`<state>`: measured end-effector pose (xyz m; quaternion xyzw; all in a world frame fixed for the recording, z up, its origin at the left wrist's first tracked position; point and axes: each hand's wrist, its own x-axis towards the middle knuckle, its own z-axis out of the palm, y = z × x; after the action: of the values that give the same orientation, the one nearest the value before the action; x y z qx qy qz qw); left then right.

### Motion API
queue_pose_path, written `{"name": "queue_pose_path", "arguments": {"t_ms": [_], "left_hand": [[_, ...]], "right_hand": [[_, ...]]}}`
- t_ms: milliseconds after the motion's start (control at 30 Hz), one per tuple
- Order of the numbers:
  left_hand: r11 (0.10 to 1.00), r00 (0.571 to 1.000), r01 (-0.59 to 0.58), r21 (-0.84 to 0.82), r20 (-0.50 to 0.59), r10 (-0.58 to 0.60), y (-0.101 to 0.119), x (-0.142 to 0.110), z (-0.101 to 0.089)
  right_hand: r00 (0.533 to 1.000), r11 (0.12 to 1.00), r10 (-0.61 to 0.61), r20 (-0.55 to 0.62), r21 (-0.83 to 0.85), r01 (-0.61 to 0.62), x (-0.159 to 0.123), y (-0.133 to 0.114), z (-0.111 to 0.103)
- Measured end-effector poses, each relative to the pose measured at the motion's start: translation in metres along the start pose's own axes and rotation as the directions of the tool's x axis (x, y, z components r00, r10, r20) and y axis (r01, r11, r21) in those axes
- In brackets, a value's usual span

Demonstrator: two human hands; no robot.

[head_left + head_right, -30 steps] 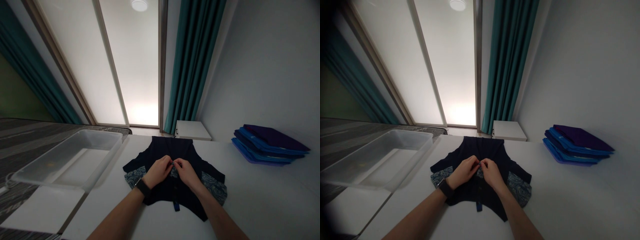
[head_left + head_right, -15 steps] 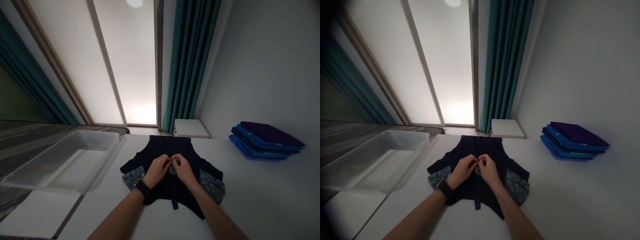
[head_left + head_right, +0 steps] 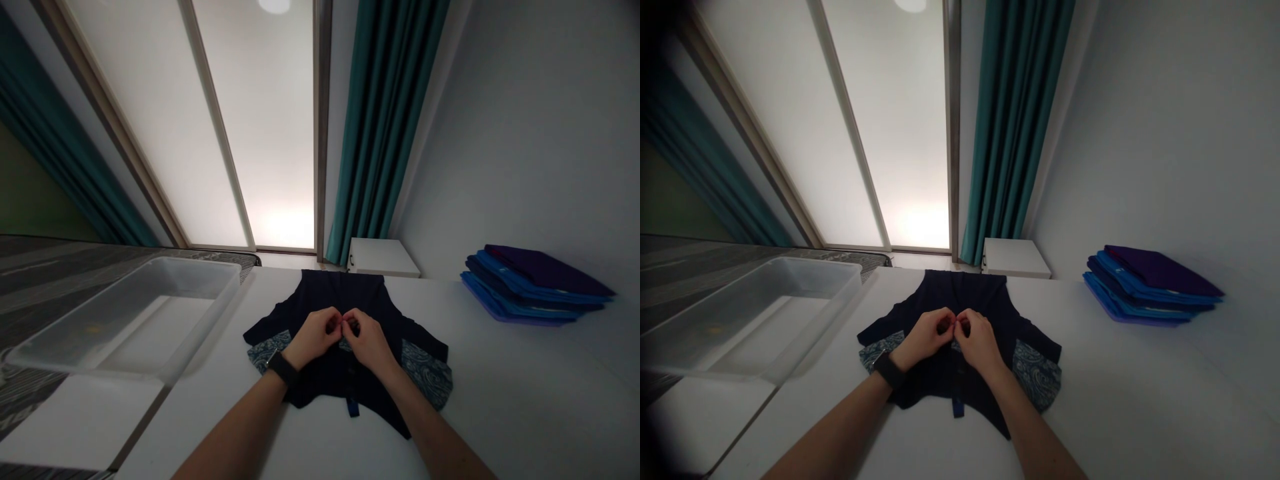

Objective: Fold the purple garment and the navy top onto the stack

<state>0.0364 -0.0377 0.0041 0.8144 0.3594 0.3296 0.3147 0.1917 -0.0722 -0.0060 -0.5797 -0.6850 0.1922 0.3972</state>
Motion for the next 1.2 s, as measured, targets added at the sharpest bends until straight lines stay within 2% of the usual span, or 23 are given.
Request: {"name": "queue_pose_path", "arguments": {"t_ms": [167,300,400,533,667,800,900,1000,1200], "left_hand": [[0.999,0.999,-0.031,0.026,-0.025,0.032,0.0,0.001,0.002],[0.986,0.995,0.08,-0.146,-0.045,-0.087,-0.006,0.0,0.005],[0.913,0.984,0.177,-0.367,0.044,-0.173,-0.009,0.0,0.006],[0.824,0.971,0.233,-0.516,0.172,-0.167,-0.013,-0.001,0.005],[0.801,0.956,0.269,-0.535,0.25,-0.155,-0.018,-0.001,0.0],[0.797,0.941,0.289,-0.531,0.309,-0.136,-0.019,-0.001,-0.006],[0.799,0.929,0.304,-0.52,0.346,-0.128,-0.017,-0.001,-0.009],[0.786,0.92,0.325,-0.527,0.369,-0.133,-0.017,-0.001,-0.01],[0.792,0.922,0.321,-0.52,0.364,-0.134,-0.022,-0.001,-0.007]], "right_hand": [[1.0,1.0,0.012,-0.022,0.006,-0.012,0.001,0.0,0.002],[0.998,0.996,-0.044,0.051,0.079,0.04,0.004,0.0,-0.006],[0.985,0.989,-0.092,0.148,0.126,0.074,0.006,0.001,-0.016],[0.956,0.979,-0.188,0.225,0.118,0.165,0.008,0.003,-0.025],[0.898,0.946,-0.306,0.317,-0.009,0.325,0.011,0.0,-0.03],[0.796,0.826,-0.397,0.456,-0.2,0.526,0.016,-0.008,-0.038],[0.74,0.752,-0.433,0.515,-0.247,0.611,0.019,-0.01,-0.041],[0.724,0.746,-0.457,0.517,-0.22,0.629,0.018,-0.007,-0.038],[0.743,0.776,-0.504,0.44,-0.147,0.613,0.012,0.005,-0.026]]}}
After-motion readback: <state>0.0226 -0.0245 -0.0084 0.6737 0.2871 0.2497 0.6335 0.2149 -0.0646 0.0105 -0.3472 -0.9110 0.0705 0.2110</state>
